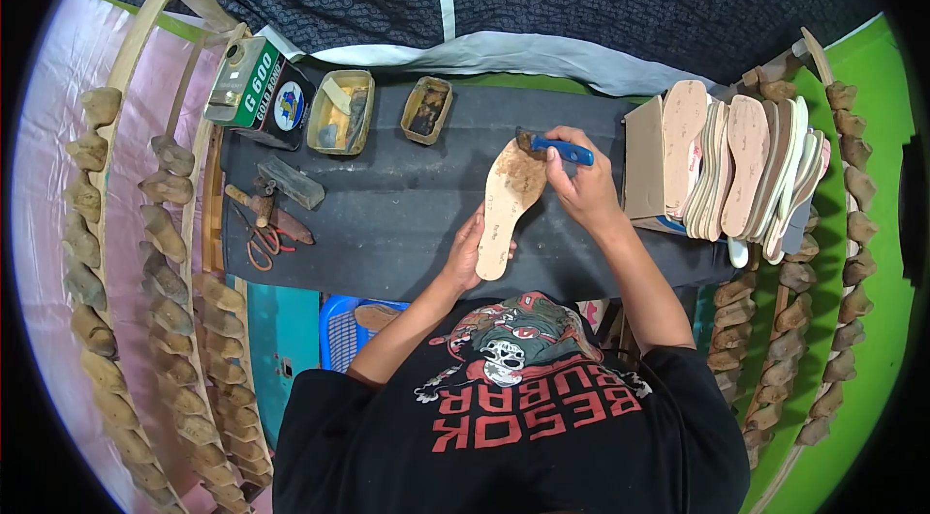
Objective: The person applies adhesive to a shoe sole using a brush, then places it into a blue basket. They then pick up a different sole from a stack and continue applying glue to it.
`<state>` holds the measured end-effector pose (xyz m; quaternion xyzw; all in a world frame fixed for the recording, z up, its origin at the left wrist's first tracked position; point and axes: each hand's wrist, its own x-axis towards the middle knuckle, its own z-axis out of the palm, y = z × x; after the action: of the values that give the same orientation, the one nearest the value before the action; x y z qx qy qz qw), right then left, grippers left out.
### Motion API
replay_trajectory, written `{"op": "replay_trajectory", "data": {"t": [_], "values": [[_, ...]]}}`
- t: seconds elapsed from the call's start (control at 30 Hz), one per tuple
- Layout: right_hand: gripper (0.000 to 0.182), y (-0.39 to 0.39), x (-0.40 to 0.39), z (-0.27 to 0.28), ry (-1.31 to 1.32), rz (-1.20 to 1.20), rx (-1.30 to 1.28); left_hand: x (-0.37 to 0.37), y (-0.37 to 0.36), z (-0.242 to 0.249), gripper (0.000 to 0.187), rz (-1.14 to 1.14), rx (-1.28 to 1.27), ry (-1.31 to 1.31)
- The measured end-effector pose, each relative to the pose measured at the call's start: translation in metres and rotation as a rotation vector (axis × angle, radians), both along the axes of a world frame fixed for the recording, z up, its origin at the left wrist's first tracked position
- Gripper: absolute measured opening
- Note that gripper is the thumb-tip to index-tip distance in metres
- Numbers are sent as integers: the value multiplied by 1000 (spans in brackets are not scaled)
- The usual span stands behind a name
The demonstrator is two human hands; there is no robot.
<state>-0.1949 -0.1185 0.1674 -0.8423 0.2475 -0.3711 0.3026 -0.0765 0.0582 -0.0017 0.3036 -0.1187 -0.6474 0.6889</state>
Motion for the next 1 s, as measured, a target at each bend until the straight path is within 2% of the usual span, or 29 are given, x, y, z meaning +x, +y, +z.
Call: {"op": "replay_trajectory", "data": {"t": [0.23, 0.43, 0.67, 0.87, 1.0], "values": [[20, -10, -15, -4, 20, -106, 76, 8, 2, -6, 65, 66, -8, 42], [20, 3, -3, 3, -11, -6, 7, 4, 0, 0, 64, 39, 28, 14], [18, -1, -8, -3, 19, -84, 81, 8, 3, -3, 65, 58, 31, 0], [16, 6, 5, -2, -7, -9, 11, 6, 4, -1, 65, 46, 17, -12], [16, 5, 1, -1, 24, -54, 63, 8, 2, -2, 64, 49, -19, 22]]}}
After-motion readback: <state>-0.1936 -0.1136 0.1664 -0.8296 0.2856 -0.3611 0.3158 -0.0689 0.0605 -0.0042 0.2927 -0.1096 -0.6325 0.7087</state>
